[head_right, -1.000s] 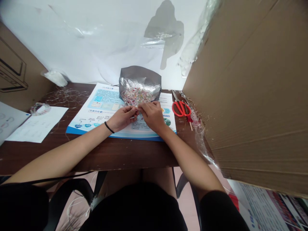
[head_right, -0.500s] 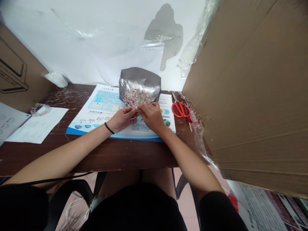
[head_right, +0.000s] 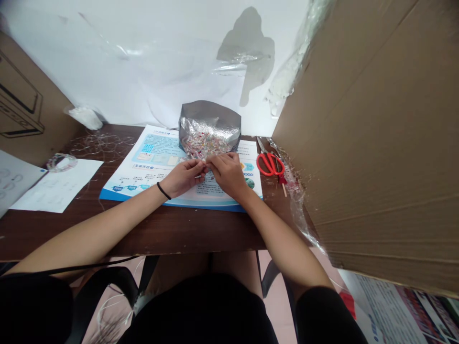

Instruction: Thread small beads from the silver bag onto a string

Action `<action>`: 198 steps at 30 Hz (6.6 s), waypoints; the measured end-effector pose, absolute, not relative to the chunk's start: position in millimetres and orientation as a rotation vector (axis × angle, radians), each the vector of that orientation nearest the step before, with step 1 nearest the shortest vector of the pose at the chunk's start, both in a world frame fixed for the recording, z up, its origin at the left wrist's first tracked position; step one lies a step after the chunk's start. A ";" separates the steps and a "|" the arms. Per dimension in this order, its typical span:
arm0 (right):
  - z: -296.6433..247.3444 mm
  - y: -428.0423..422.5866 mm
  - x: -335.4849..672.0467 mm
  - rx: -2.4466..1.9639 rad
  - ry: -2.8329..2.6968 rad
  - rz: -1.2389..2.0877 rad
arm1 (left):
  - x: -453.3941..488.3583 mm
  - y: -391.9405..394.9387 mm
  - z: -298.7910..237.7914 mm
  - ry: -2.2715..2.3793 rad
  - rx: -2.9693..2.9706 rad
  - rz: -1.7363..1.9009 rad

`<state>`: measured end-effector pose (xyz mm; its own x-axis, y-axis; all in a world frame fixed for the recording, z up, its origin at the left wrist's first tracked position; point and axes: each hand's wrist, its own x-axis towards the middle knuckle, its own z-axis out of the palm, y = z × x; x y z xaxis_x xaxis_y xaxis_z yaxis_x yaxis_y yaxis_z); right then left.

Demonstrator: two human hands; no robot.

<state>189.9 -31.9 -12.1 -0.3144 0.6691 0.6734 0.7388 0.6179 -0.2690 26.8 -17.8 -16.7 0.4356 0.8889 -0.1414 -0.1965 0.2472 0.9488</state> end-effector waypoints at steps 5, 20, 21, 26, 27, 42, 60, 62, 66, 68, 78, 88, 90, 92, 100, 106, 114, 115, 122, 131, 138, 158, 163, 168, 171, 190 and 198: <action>-11.5 -32.4 189.3 -1.082 -2.045 -0.149 | 27.0 -18.6 -15.9 0.793 1.023 0.865; -14.3 -33.8 184.5 -1.096 -2.064 -0.085 | 26.1 -15.9 -21.2 0.922 1.248 0.983; -14.6 -34.2 184.0 -1.105 -2.058 -0.072 | 25.3 -16.0 -21.0 0.960 1.325 0.984; -14.7 -33.8 184.6 -1.141 -2.053 -0.018 | 20.7 -14.4 -18.4 1.018 1.487 1.029; -14.4 -33.1 185.4 -1.160 -2.063 -0.001 | 19.7 -12.9 -17.9 1.027 1.462 1.070; -13.1 -31.9 189.2 -1.319 -2.319 0.031 | 0.6 14.8 -4.9 1.161 1.109 1.649; 0.0 -35.7 187.2 -1.078 -2.031 0.318 | 13.1 -19.1 8.4 1.200 2.165 1.073; -0.8 -35.5 187.1 -1.113 -2.012 0.268 | 16.7 -16.6 8.4 1.197 2.156 1.022; -0.6 -32.5 190.5 -1.183 -1.961 0.174 | 24.7 -5.8 13.4 1.172 2.165 0.952; 0.7 -30.6 193.5 -1.197 -1.935 0.145 | 30.2 1.3 17.5 1.149 2.163 0.922; 17.5 -27.5 210.8 -1.407 -1.615 -0.042 | 56.1 54.4 15.4 1.003 2.582 0.543; 13.1 -28.0 206.4 -1.390 -1.647 -0.016 | 71.5 75.8 -4.6 1.039 2.554 0.536; 12.5 -27.5 206.6 -1.387 -1.638 0.024 | 67.9 77.7 -4.3 1.017 2.561 0.552; 12.3 -27.4 206.7 -1.387 -1.633 0.061 | 63.3 78.9 -3.1 1.012 2.562 0.610; 7.9 -27.0 201.8 -1.358 -1.650 0.118 | 44.7 57.1 11.1 1.026 2.052 0.813; -0.4 -28.7 195.1 -1.316 -1.748 0.073 | 27.9 7.7 2.1 0.876 1.272 0.879; -9.3 -35.1 185.7 -1.253 -1.863 -0.087 | 18.1 -9.2 -17.7 0.747 0.985 0.900; -9.9 -35.6 184.9 -1.255 -1.880 -0.092 | 18.3 -8.6 -19.1 0.735 0.984 0.908; -10.4 -38.1 183.4 -1.231 -1.916 -0.106 | 20.5 -9.1 -21.7 0.711 0.947 0.913; -10.3 -39.6 178.4 -1.163 -1.888 -0.102 | 20.6 -6.4 -22.8 0.712 0.877 0.941; -9.0 -42.4 174.3 -1.167 -1.847 0.059 | 23.2 -7.0 -21.8 0.695 0.885 0.935; -4.4 -46.8 172.2 -1.124 -1.774 0.129 | 20.4 -5.4 -23.3 0.684 0.922 0.926; -6.2 -45.5 172.9 -1.123 -1.777 0.131 | 20.4 -5.7 -22.8 0.687 0.915 0.927; -6.4 -44.3 172.9 -1.134 -1.784 0.150 | 19.8 -5.6 -23.5 0.693 0.927 0.916; -5.8 -44.5 172.4 -1.141 -1.778 0.149 | 19.7 -5.7 -23.8 0.696 0.942 0.912; -6.1 -44.1 173.9 -1.174 -1.809 0.079 | 19.6 -6.8 -21.7 0.715 0.965 0.898; -7.7 -41.9 177.1 -1.160 -1.879 0.017 | 21.3 -9.1 -17.7 0.725 0.961 0.886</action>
